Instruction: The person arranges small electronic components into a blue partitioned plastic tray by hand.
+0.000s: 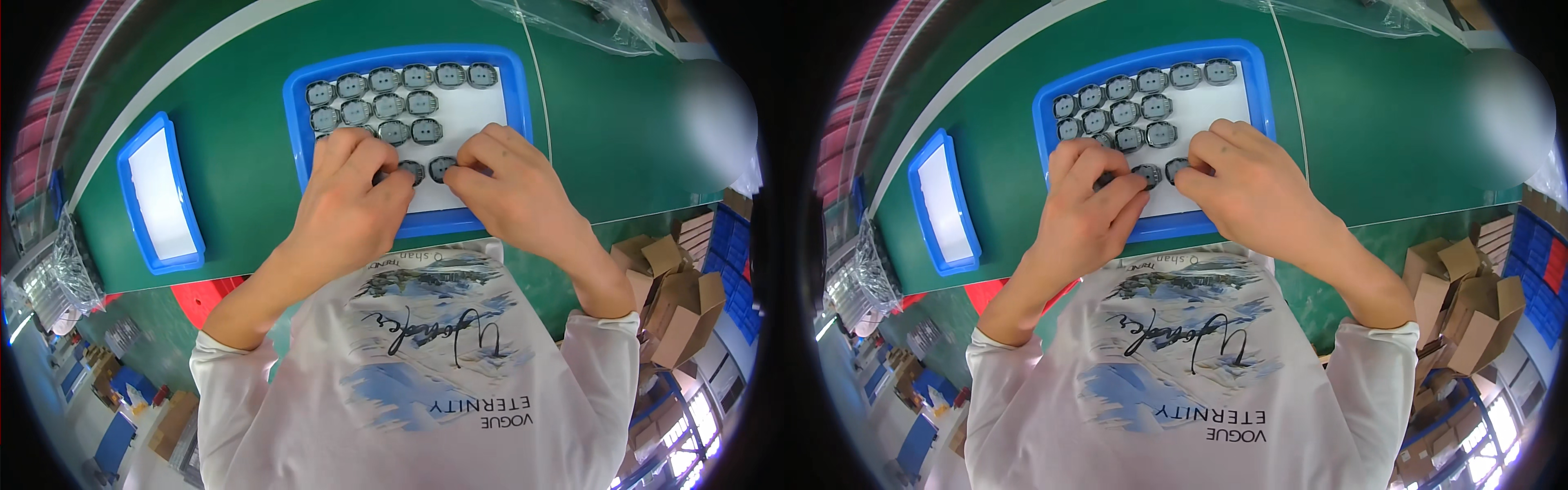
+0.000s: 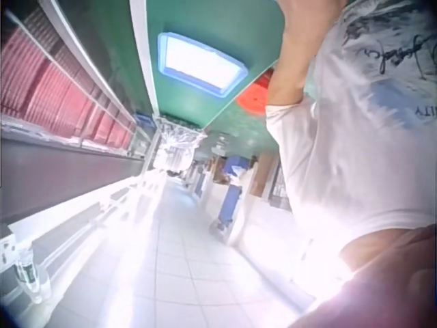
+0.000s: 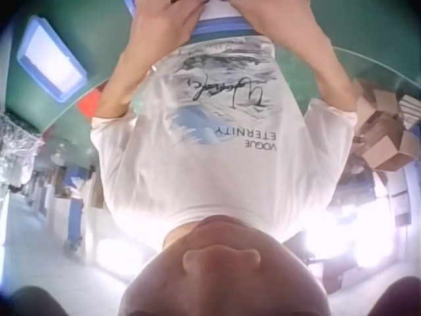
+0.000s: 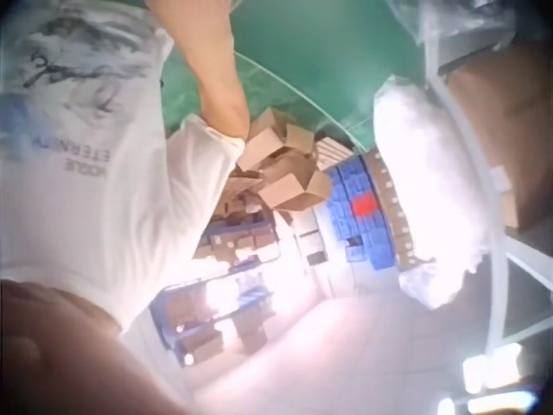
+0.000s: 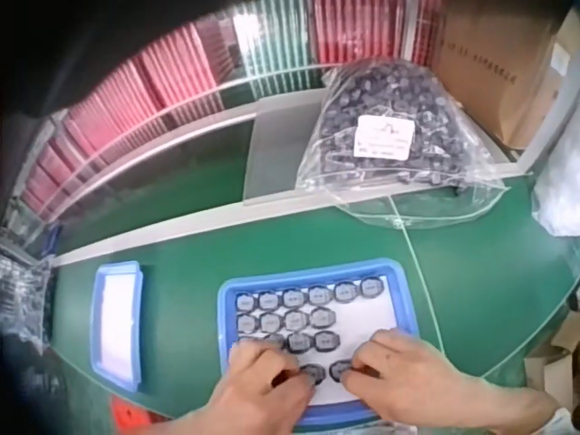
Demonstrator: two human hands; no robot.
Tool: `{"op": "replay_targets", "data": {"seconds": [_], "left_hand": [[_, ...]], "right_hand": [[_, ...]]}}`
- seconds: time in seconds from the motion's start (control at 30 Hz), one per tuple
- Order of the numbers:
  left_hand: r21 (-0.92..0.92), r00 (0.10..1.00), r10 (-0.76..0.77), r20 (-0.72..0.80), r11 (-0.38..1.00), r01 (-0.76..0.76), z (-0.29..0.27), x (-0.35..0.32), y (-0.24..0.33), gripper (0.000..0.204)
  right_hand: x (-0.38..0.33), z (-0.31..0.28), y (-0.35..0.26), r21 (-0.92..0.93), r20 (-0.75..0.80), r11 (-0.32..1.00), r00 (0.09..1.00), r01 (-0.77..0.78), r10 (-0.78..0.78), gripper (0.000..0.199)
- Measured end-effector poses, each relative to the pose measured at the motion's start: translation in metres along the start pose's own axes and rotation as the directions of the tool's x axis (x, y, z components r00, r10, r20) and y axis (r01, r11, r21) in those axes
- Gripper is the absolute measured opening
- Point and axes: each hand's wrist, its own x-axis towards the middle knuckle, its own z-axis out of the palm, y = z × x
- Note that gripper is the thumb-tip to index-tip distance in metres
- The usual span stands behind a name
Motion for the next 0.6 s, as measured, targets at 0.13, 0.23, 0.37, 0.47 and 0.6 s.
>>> {"op": "replay_targets", "data": {"seconds": [0.13, 0.23, 0.37, 0.47, 0.6], "left_hand": [[0.024, 0.999, -0.047, -0.019, 0.999, 0.047, -0.002, -0.001, -0.003, 0.016], [0.022, 0.997, -0.072, -0.021, 0.997, 0.073, -0.003, -0.001, -0.006, 0.017], [0.008, 0.996, -0.09, -0.004, 0.996, 0.09, -0.006, 0.001, -0.008, 0.019], [-0.064, 0.989, -0.133, -0.065, 0.99, 0.129, -0.014, 0.002, -0.012, 0.019], [0.046, 0.958, -0.239, -0.161, 0.967, 0.249, -0.024, -0.004, -0.029, 0.017]], "right_hand": [[0.007, 0.003, -0.001, -0.001, 0.002, 1.0, 1.0, 0.025, -0.025, 0.011], [0.012, 0.005, -0.001, -0.016, 0.017, 0.999, 0.999, 0.031, -0.031, 0.011], [0.014, 0.006, 0.0, -0.021, 0.01, 1.0, 1.0, 0.021, -0.021, 0.01], [0.014, 0.002, 0.001, -0.003, 0.02, 1.0, 1.0, 0.011, -0.011, 0.011], [0.014, -0.009, 0.003, 0.085, -0.052, 0.995, 0.997, -0.05, 0.055, 0.017]]}}
